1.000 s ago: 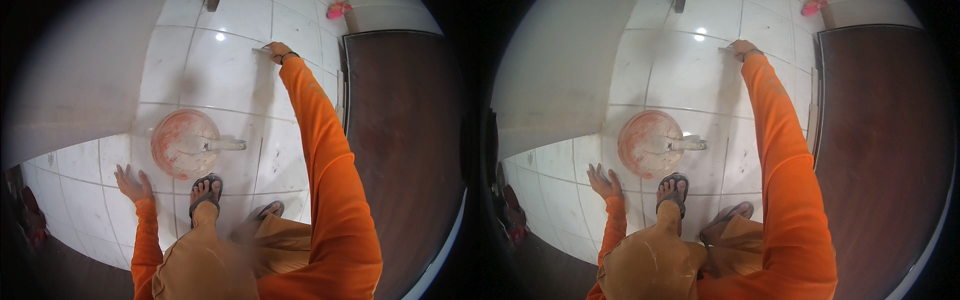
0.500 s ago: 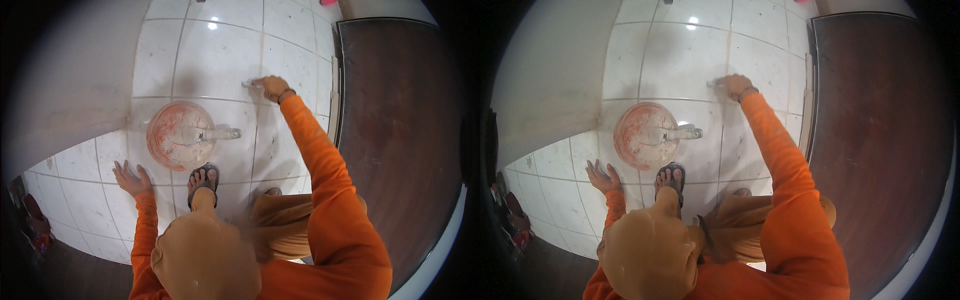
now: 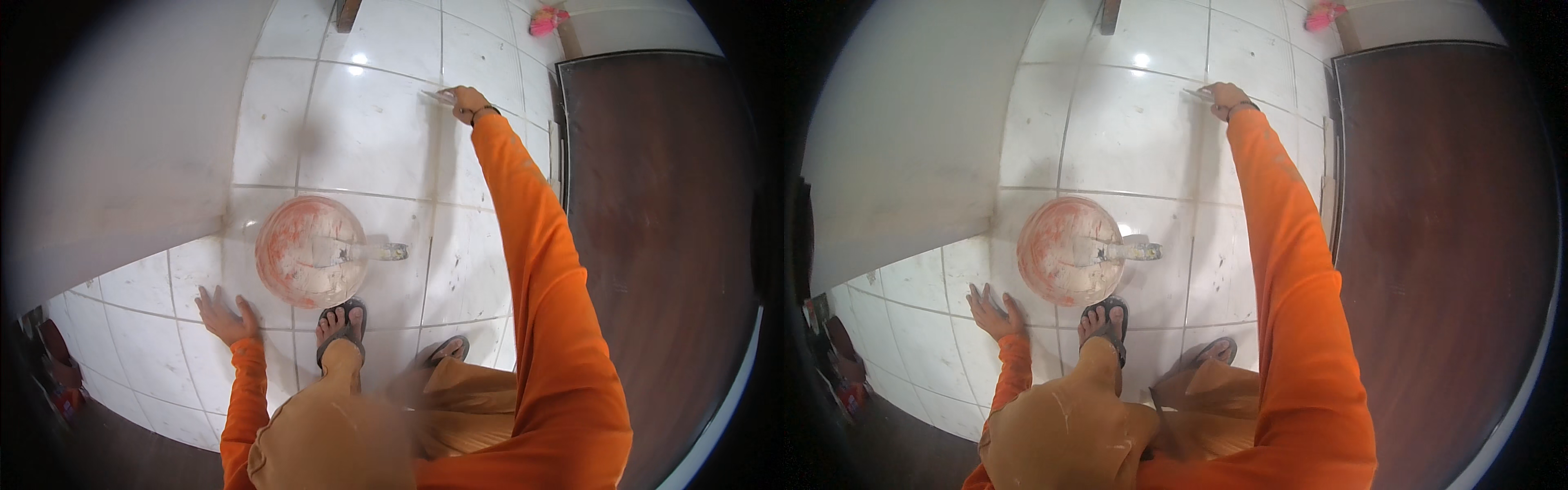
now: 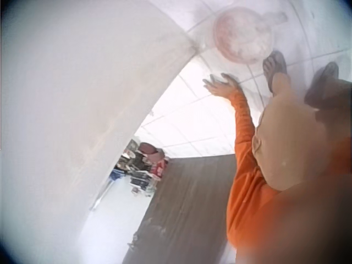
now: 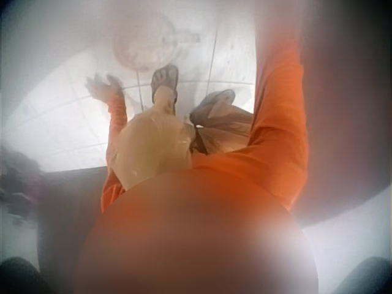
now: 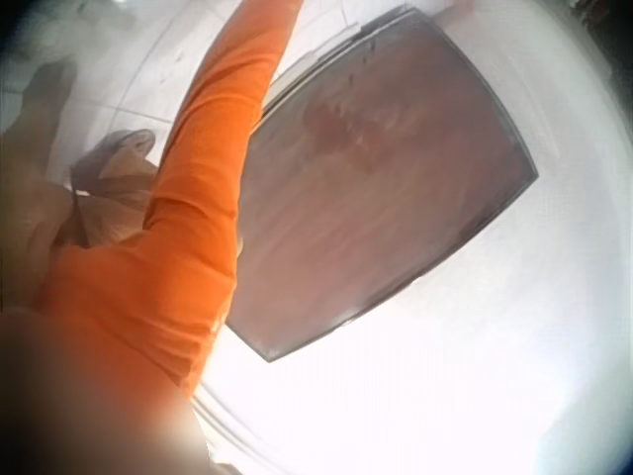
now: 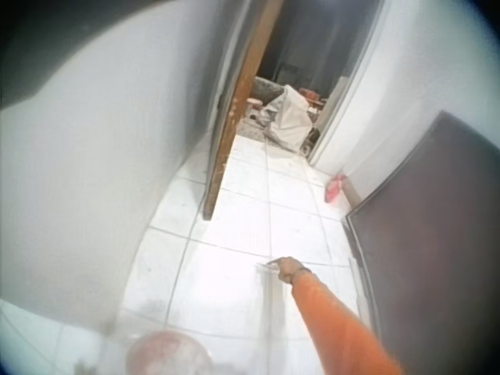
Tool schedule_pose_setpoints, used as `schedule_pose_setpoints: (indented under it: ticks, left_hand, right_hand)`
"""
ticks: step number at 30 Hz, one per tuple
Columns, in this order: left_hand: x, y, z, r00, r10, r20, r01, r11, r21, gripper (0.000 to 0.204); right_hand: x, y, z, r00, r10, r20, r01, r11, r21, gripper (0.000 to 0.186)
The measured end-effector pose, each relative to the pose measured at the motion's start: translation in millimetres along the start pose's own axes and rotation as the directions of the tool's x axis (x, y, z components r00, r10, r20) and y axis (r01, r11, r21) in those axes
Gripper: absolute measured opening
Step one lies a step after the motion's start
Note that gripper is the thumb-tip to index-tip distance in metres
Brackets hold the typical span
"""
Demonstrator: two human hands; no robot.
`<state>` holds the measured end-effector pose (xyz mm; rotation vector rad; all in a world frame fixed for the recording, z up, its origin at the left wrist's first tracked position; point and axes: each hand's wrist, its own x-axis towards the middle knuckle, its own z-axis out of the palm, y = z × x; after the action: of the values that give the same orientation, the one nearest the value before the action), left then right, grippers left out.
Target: The person squats on a tiled floor and uses a rubber float to press white grout into the tile joints. They then mix additional grout in a bucket with a trowel and continue applying it to the joints.
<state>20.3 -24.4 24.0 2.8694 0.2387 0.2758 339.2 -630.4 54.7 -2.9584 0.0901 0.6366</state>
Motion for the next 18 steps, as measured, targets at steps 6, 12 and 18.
schedule_pose_setpoints:
  ticks: [6,12,18]
  left_hand:
    - [-4.3,1.4,-6.5,0.999,-0.052,0.014,0.052,0.997,0.058,0.051]
    - [-3.1,5.6,-1.2,0.998,-0.065,-0.001,0.065,0.997,0.046,0.048]
    - [-1.5,1.2,1.7,1.000,-0.017,-0.023,0.017,1.000,0.017,0.049]
  right_hand:
    - [-45.0,-46.6,45.9,0.999,-0.034,0.002,0.034,0.998,0.061,0.048]
    - [-171.4,-39.3,92.5,0.985,-0.108,0.135,0.104,0.994,0.035,0.064]
    - [-69.4,-11.3,20.2,0.999,-0.041,-0.032,0.045,0.991,0.122,0.067]
